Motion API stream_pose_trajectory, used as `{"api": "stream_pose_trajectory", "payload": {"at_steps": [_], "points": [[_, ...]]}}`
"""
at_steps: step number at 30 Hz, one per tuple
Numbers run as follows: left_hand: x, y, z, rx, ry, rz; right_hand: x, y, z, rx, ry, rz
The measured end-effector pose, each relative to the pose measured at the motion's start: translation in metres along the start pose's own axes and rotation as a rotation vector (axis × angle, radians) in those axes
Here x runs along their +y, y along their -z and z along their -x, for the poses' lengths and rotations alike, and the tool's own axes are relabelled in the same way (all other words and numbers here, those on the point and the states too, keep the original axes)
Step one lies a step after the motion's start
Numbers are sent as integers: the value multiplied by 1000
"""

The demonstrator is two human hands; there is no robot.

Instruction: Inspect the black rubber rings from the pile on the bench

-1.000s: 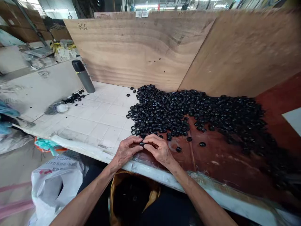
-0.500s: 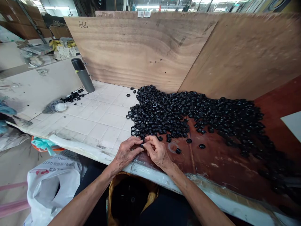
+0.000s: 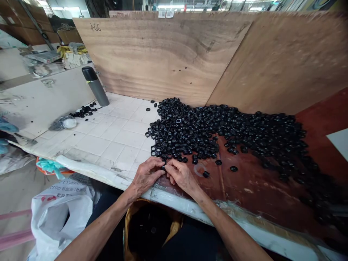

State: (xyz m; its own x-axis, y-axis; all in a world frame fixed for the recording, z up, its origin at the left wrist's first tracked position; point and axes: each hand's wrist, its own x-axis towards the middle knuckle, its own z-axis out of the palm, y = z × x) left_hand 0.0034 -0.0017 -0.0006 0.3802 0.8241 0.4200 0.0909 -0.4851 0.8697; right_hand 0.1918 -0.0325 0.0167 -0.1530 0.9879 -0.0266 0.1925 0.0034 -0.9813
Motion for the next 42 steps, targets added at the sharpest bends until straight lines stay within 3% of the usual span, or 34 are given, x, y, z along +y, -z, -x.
{"api": "stream_pose_trajectory", "payload": {"at_steps": [8,10,15,17,21,26,30,35,39,42], "points": [[2,1,0,36,247,307,-1,3,0,118,292,118],[2,0,0,25,279,349,-1,3,0,127,308,131],[0,0,2,18,107,188,3,-1,1,104,169,151],[0,0,2,16,60,141,7,-3,0,99,203,243],[-2,-1,2,30,79,221,13,-6,-2,83,327,395],[-4,-4,2,37,138,299,6,-6,0,221,331,327],[0,-3,1,20,54,191,6,-5,1,240,402,333],[8,-1,-1,-61,-56,-48,17,-4,-3,192,382,473],[9,-1,-2,-105,0,-2,22,-4,-5,207,372,530],[7,-2,-2,-106,54,17,19,-5,-4,224,346,446]]}}
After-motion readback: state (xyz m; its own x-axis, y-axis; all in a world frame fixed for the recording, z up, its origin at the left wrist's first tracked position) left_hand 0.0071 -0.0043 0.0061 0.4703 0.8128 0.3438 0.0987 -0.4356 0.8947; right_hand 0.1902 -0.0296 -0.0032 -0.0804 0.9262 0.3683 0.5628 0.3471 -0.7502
